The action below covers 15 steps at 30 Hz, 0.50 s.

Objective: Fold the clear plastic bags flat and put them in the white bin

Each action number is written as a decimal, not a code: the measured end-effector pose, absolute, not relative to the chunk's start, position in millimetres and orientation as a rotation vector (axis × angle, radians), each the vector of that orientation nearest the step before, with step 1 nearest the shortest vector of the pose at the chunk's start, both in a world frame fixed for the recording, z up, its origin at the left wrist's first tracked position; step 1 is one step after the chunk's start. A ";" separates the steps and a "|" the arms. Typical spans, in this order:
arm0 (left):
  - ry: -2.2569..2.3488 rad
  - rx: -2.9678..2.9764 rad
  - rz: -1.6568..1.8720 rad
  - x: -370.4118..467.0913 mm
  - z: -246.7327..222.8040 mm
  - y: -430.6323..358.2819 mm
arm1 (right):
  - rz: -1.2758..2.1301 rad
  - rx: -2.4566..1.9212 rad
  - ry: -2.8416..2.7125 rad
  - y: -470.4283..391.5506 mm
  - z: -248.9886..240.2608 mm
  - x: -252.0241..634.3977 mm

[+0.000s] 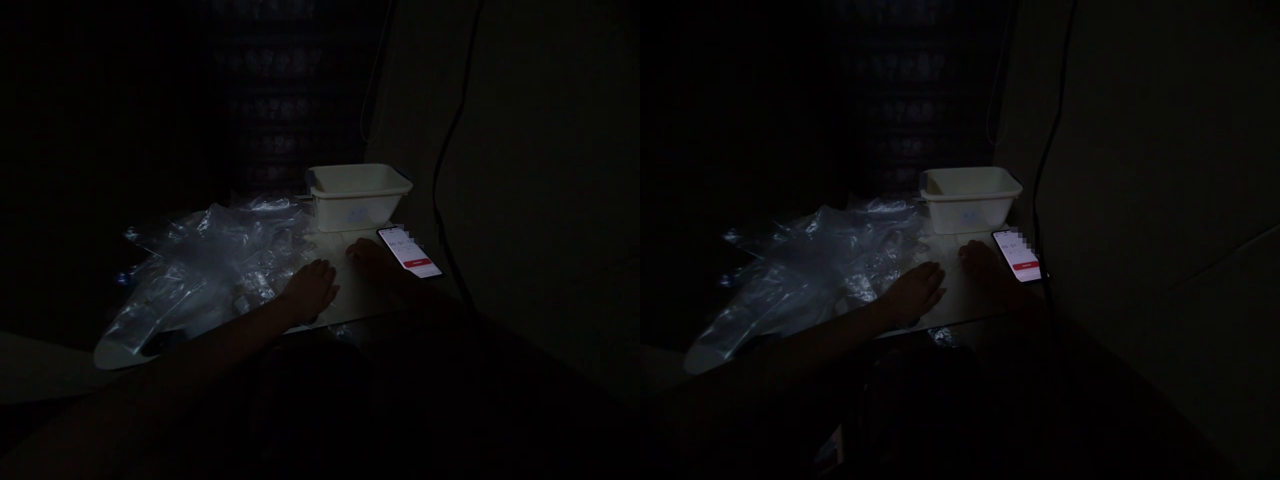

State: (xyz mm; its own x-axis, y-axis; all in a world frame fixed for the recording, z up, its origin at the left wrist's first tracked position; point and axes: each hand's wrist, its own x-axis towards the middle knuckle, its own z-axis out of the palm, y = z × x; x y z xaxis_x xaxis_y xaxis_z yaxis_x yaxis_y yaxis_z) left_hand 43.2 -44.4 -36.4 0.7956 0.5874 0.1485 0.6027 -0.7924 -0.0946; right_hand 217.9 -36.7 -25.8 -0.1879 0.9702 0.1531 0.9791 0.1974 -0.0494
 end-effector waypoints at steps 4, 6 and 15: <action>-0.965 -2.838 -0.144 40.8 -36.2 -47.0 | -0.128 -1.971 -2.287 -33.6 -25.8 223.7; -0.971 -2.832 -0.136 40.2 -36.2 -47.0 | -0.111 -2.034 -2.237 -32.4 -25.2 229.0; -1.003 -2.828 -0.229 41.5 -32.9 -42.0 | -0.143 -2.067 -2.026 -36.8 -16.7 252.9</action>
State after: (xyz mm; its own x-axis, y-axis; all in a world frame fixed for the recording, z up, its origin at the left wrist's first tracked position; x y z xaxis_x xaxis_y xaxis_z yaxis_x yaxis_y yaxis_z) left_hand 41.5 -42.0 -32.9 0.7674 0.6134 0.1867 0.6336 -0.7701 -0.0738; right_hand 252.9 -36.8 -16.7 0.0322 0.9707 0.2382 0.9945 -0.0074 -0.1045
